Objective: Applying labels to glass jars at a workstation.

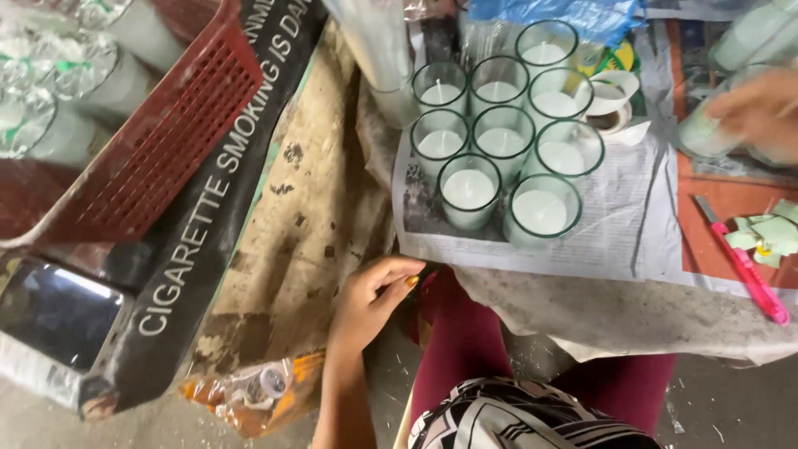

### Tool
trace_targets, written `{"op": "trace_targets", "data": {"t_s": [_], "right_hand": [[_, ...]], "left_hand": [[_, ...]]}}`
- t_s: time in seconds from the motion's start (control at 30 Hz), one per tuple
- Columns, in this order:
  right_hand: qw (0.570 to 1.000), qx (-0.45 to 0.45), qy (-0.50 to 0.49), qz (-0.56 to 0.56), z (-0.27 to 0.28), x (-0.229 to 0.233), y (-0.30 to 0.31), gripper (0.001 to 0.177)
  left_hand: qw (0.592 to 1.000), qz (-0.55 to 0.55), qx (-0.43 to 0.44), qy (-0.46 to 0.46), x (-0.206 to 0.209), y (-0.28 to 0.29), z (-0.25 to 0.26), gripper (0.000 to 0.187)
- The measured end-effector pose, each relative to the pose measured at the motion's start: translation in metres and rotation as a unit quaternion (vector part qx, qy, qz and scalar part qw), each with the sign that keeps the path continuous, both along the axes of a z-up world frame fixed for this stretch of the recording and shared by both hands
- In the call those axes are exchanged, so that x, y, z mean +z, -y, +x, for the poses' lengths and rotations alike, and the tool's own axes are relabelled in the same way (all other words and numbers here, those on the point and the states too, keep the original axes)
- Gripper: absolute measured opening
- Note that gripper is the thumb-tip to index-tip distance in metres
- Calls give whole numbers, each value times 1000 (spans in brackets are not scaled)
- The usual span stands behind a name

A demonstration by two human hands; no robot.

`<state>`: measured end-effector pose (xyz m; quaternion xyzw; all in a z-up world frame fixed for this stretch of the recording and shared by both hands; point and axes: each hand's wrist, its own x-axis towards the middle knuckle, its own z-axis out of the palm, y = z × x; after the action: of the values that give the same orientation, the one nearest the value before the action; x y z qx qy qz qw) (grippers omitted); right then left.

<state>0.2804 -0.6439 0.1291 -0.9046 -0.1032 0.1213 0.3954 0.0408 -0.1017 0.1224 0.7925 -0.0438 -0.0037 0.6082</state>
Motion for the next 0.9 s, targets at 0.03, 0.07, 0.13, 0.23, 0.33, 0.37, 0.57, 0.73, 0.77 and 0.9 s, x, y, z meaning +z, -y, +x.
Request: {"op": "trace_targets", "data": {"t_s": [0.03,0.07,0.13,0.23,0.33,0.37,0.57,0.73,0.77,0.9], "right_hand": [[1000,0,-2,9,-45,30,-67,26],[1000,4,-4,11,-71,47,-97,26],[992,10,-65,-106,-124,84,-153,35],[997,-19,-36,-61,-135,28,-165,30],[996,-42,-23,78,-139,-41,-173,73],[995,-48,-23,80,-144,-41,-186,73],[967,-122,50,216,-165,-35,-218,83],[963,-209,119,124,-190,-38,-172,82],[962,-213,119,124,-196,-41,-167,82],[927,-245,243,145,-208,-57,-141,78]], "left_hand": [[1000,10,2,23,0,4,2,23],[1000,12,6,21,0,6,3,23],[997,38,-3,61,-1,13,6,19],[998,-8,39,57,-8,28,11,19],[992,-76,65,74,-21,58,17,15],[993,-75,59,72,-30,73,21,15],[990,-70,12,121,-69,146,37,68],[979,2,-11,203,-87,197,41,73],[979,3,-14,203,-79,205,42,73],[967,28,-55,249,-75,238,54,72]]}}
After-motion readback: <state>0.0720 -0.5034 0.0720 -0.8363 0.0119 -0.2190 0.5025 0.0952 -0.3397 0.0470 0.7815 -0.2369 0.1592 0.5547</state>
